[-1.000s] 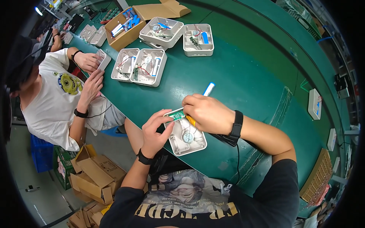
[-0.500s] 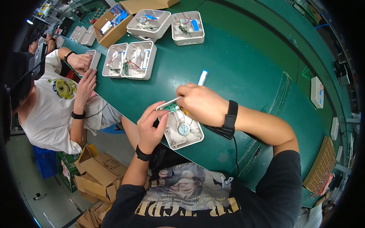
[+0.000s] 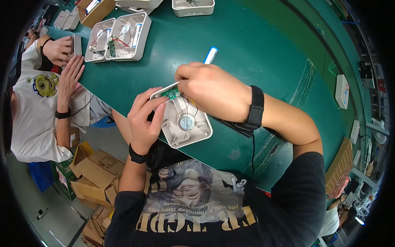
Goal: Assembling electronic components into plastic casings at a production line station.
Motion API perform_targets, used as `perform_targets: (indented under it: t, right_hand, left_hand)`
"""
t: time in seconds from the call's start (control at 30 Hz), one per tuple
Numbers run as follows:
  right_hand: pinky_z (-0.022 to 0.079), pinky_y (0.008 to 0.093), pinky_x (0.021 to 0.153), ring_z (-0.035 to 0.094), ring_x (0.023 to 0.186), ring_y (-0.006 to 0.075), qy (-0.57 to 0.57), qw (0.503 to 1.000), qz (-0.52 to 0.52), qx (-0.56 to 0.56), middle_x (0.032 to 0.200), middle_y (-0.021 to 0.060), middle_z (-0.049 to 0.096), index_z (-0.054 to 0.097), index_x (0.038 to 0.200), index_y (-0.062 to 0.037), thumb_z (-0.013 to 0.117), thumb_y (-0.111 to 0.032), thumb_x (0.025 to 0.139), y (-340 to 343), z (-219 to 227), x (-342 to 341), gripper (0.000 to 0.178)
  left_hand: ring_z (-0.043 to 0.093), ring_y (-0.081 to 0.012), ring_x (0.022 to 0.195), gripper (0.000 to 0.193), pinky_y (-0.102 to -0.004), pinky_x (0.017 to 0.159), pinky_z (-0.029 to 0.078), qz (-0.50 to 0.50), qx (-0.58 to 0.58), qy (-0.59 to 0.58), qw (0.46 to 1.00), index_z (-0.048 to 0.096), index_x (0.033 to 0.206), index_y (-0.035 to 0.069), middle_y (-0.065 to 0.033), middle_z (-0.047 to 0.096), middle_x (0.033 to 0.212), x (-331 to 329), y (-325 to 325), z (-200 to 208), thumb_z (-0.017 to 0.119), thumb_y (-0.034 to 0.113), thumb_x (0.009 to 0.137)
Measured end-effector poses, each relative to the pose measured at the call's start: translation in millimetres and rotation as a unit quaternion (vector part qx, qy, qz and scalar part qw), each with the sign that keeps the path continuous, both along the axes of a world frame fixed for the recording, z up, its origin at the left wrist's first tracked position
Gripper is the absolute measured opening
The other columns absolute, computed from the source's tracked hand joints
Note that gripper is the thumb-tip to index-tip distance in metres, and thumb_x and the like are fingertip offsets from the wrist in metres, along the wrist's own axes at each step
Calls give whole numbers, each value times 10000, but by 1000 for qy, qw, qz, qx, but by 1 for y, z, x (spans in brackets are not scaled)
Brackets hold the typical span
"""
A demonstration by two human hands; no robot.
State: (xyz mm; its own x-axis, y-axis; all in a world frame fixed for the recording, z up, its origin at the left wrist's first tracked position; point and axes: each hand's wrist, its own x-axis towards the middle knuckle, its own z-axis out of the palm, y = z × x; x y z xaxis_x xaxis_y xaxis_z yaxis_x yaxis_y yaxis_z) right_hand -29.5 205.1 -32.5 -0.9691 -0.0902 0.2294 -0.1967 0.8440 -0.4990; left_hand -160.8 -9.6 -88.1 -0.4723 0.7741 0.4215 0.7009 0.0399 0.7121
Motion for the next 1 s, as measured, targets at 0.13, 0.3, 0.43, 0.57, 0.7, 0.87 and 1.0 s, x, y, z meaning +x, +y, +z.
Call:
perform_targets:
  t: [0.13, 0.3, 0.43, 0.57, 0.7, 0.87, 1.0]
  right_hand:
    - [571, 425, 862, 675, 983, 311, -39, 999, -2, 11, 1097, 109, 686, 754, 931, -2, 770, -60, 868, 1, 6, -4, 87]
    - [563, 421, 859, 660, 978, 308, -47, 998, 2, 29, 1083, 107, 680, 747, 915, -4, 768, -59, 866, 1, 9, -10, 76]
    - [561, 420, 855, 654, 976, 309, -62, 997, -5, 34, 1071, 106, 675, 750, 902, -10, 763, -59, 866, 3, 14, -13, 62]
    - [561, 421, 853, 653, 980, 310, -79, 997, 2, 15, 1049, 109, 664, 741, 877, -10, 750, -65, 868, 0, 15, -12, 57]
    - [562, 421, 851, 654, 980, 308, -97, 993, 6, 68, 1026, 110, 654, 731, 859, -4, 740, -77, 869, -2, 15, -16, 74]
    - [564, 426, 847, 659, 976, 323, -82, 995, 5, 59, 1013, 127, 644, 711, 858, 4, 720, -66, 871, -2, 11, -12, 71]
    - [567, 432, 826, 673, 970, 342, -71, 997, 4, 32, 1034, 139, 650, 708, 884, 15, 709, -47, 871, 4, 6, -15, 63]
  left_hand:
    - [708, -368, 1049, 143, -440, 961, 556, -5, -13, -4, 1000, 782, 1023, 5, -175, 754, 1176, 1, -1, 1, 741, 6, 887]
    - [706, -380, 1020, 148, -466, 1005, 570, -9, -8, 13, 1000, 781, 1009, 30, -156, 745, 1147, -4, 1, 4, 766, 19, 863]
    - [703, -379, 1016, 145, -466, 1009, 569, -22, -1, 13, 1000, 781, 1010, 31, -154, 740, 1151, -5, 4, 4, 761, 20, 866]
    - [702, -376, 1010, 147, -469, 1016, 568, -27, -2, 14, 1000, 780, 1015, 33, -155, 738, 1156, -3, -1, 6, 759, 23, 870]
    - [699, -375, 1008, 149, -475, 1014, 567, -27, -7, 15, 999, 781, 1019, 32, -155, 737, 1159, -5, 0, 5, 754, 23, 873]
    - [697, -376, 1009, 225, -449, 981, 566, -29, -7, 15, 999, 758, 1092, 24, -165, 734, 1168, -3, -1, 0, 765, 22, 868]
    - [699, -371, 999, 327, -409, 927, 563, 23, 17, -61, 998, 719, 1183, 14, -181, 732, 1167, 2, 1, -2, 780, 24, 862]
